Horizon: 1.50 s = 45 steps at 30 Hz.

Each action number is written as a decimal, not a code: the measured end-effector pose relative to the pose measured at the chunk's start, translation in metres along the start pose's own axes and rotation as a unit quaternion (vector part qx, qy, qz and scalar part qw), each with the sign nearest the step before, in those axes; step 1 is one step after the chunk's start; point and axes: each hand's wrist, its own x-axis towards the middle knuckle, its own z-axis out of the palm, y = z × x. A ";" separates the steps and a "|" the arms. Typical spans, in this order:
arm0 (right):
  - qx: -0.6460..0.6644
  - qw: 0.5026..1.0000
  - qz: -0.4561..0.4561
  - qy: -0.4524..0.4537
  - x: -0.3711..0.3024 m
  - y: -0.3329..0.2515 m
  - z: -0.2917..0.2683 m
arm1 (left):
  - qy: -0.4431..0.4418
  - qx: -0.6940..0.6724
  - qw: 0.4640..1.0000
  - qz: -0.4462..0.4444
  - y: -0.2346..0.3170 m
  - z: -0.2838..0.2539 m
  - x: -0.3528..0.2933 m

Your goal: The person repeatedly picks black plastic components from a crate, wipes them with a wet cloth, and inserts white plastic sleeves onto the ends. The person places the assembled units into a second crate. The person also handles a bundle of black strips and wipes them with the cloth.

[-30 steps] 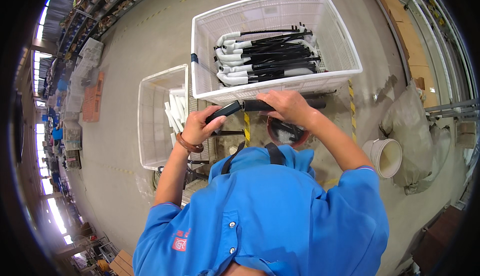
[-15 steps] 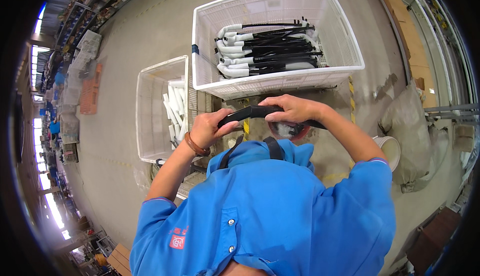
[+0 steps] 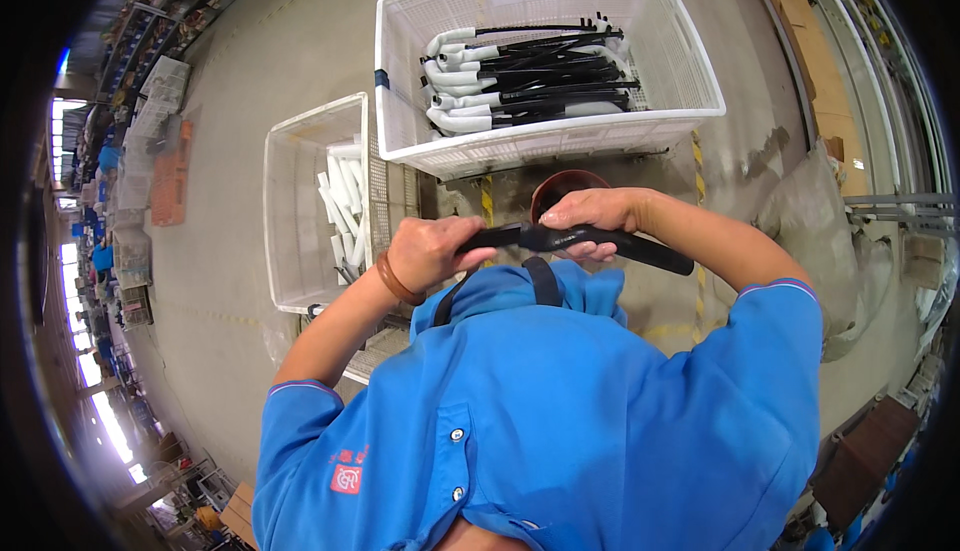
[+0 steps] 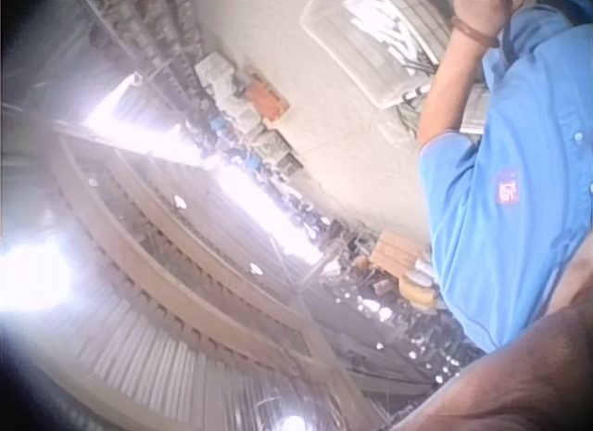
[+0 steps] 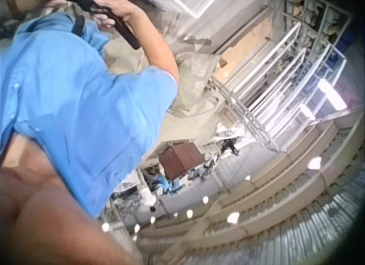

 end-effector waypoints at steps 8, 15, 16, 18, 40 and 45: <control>-0.276 0.954 -0.006 0.117 0.000 -0.013 0.029 | -0.053 0.018 0.998 -0.016 -0.006 -0.004 -0.015; -0.652 0.686 -0.157 0.282 0.011 -0.009 0.052 | -0.067 -0.003 0.998 -0.008 -0.011 -0.005 -0.018; -0.671 0.662 -0.162 0.292 0.012 -0.008 0.053 | -0.053 -0.013 0.998 -0.014 -0.012 -0.006 -0.018; -0.705 0.602 -0.196 0.320 0.014 -0.007 0.052 | -0.025 -0.033 0.999 -0.025 -0.014 -0.009 -0.018; -0.760 0.564 -0.055 0.319 0.053 -0.013 0.063 | -0.033 -0.038 0.997 -0.054 -0.008 0.025 -0.011; -0.723 0.501 -0.174 0.443 0.097 -0.026 0.062 | -0.035 -0.035 0.984 -0.172 -0.015 0.011 0.007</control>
